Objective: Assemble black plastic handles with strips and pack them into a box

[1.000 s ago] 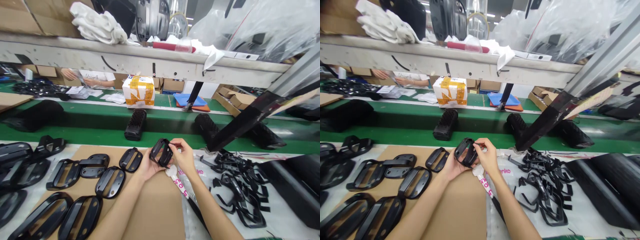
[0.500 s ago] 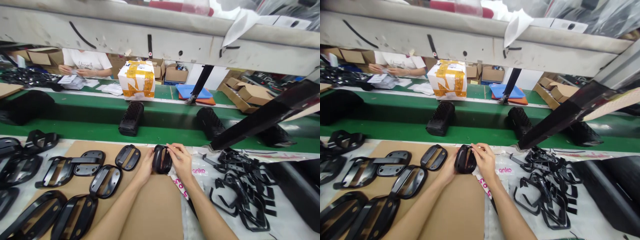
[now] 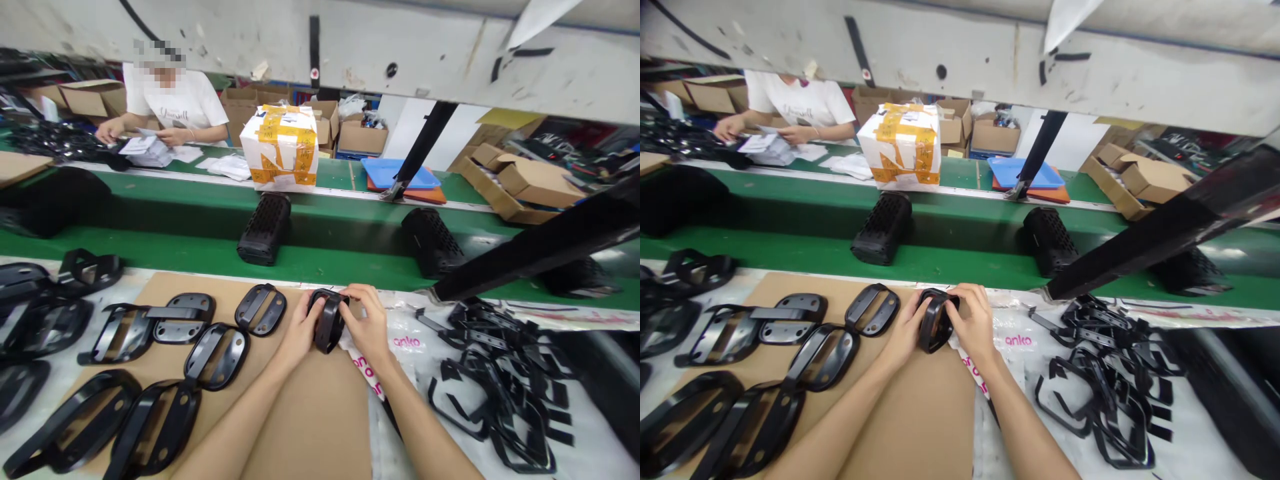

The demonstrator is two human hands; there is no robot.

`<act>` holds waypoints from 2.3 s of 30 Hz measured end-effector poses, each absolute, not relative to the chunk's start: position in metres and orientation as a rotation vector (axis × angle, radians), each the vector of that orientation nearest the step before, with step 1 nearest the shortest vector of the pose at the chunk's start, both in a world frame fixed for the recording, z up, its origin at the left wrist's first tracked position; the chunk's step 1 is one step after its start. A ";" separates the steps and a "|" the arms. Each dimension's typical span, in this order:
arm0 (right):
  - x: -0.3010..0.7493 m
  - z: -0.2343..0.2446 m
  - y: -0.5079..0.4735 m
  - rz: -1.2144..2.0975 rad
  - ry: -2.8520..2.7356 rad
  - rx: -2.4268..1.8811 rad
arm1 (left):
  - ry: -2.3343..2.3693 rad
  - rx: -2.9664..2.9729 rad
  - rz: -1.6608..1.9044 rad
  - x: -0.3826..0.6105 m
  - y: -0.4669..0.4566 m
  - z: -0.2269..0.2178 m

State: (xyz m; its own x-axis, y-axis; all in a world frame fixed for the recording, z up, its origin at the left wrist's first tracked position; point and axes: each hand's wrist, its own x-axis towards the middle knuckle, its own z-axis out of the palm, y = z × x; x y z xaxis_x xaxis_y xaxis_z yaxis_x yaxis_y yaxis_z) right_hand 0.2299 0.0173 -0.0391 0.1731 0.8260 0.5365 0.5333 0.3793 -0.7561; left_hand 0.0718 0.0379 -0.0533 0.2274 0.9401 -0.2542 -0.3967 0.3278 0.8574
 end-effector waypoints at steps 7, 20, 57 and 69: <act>0.227 -0.042 0.014 0.583 -1.501 -1.198 | 0.893 0.794 1.080 0.067 0.043 -0.046; 0.219 -0.057 0.009 0.719 -1.659 -1.199 | 0.826 0.780 1.071 0.065 0.046 -0.047; 0.221 -0.056 0.011 0.787 -1.618 -1.083 | 0.645 0.428 0.800 0.055 0.057 -0.046; 0.225 -0.054 0.012 0.840 -1.628 -1.054 | 0.755 0.609 0.901 0.056 0.053 -0.042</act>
State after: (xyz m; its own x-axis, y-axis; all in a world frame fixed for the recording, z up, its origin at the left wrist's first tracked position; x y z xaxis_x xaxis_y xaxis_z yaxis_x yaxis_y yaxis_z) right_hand 0.2247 0.0115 -0.0538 -0.1394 0.9230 0.3588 0.2423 0.3831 -0.8914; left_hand 0.0557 0.0530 -0.0422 0.4046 0.8581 -0.3161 -0.4616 0.4900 0.7394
